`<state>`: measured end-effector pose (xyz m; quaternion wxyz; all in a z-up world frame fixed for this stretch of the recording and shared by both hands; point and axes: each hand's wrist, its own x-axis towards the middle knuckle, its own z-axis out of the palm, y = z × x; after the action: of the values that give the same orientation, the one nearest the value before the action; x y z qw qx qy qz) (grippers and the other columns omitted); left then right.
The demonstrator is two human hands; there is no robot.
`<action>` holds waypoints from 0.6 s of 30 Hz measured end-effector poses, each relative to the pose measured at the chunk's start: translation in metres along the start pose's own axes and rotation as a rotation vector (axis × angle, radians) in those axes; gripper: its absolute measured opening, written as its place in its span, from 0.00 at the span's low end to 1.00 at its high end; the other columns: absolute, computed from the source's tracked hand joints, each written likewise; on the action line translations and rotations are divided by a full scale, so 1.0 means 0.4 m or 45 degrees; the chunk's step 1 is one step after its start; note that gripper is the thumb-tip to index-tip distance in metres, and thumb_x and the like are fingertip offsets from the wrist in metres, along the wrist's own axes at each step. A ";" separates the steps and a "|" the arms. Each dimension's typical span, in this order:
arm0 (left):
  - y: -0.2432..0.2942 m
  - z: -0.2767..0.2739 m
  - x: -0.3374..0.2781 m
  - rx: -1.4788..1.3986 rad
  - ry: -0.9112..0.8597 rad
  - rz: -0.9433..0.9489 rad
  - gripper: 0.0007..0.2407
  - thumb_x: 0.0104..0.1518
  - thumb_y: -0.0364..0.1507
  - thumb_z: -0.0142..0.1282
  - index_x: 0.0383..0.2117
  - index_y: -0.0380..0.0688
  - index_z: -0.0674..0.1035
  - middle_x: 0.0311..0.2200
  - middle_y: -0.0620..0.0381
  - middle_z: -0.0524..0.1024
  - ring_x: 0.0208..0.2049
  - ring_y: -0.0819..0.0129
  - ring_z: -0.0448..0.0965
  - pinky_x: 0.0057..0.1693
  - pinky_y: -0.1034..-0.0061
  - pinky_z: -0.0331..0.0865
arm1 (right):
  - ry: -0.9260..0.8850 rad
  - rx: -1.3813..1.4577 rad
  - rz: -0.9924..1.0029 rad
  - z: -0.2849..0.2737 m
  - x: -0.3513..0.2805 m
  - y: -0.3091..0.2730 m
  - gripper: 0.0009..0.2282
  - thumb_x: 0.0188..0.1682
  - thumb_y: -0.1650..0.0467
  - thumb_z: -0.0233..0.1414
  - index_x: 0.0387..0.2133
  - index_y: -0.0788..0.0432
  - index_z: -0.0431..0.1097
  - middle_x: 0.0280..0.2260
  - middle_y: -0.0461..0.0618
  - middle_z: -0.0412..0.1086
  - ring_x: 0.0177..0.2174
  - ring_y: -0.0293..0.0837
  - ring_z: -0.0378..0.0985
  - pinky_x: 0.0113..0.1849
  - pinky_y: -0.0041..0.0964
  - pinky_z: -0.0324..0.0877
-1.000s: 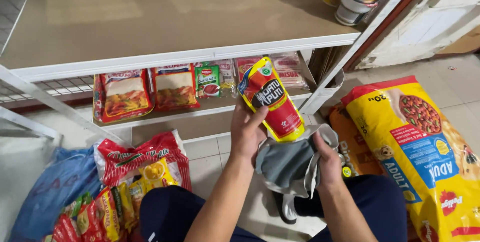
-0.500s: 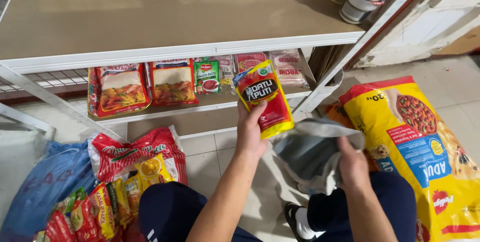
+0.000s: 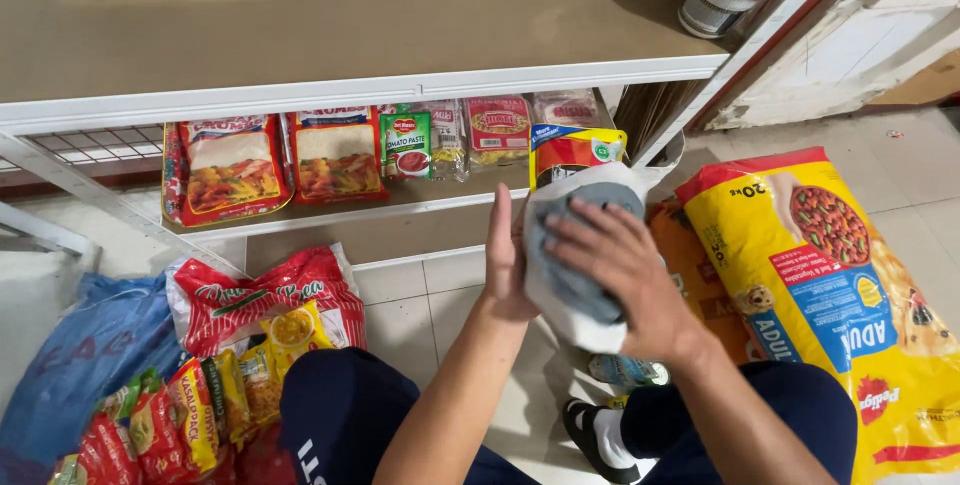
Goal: Wiping down various packaged sauce pouches with a cloth and organizing them onto a storage shelf.
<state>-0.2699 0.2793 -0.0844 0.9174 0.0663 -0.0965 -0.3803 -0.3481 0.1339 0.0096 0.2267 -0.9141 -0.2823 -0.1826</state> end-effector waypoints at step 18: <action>0.011 0.068 -0.013 -0.148 0.279 0.115 0.40 0.56 0.64 0.36 0.64 0.42 0.69 0.58 0.48 0.74 0.57 0.55 0.77 0.62 0.58 0.71 | 0.044 0.082 0.154 0.032 0.023 0.037 0.33 0.42 0.56 0.51 0.63 0.55 0.64 0.69 0.55 0.58 0.71 0.58 0.51 0.69 0.62 0.38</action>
<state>-0.2768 0.2849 -0.0577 0.9410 0.0498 0.0236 -0.3340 -0.3293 0.1335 -0.0016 0.2716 -0.9184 -0.2283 -0.1752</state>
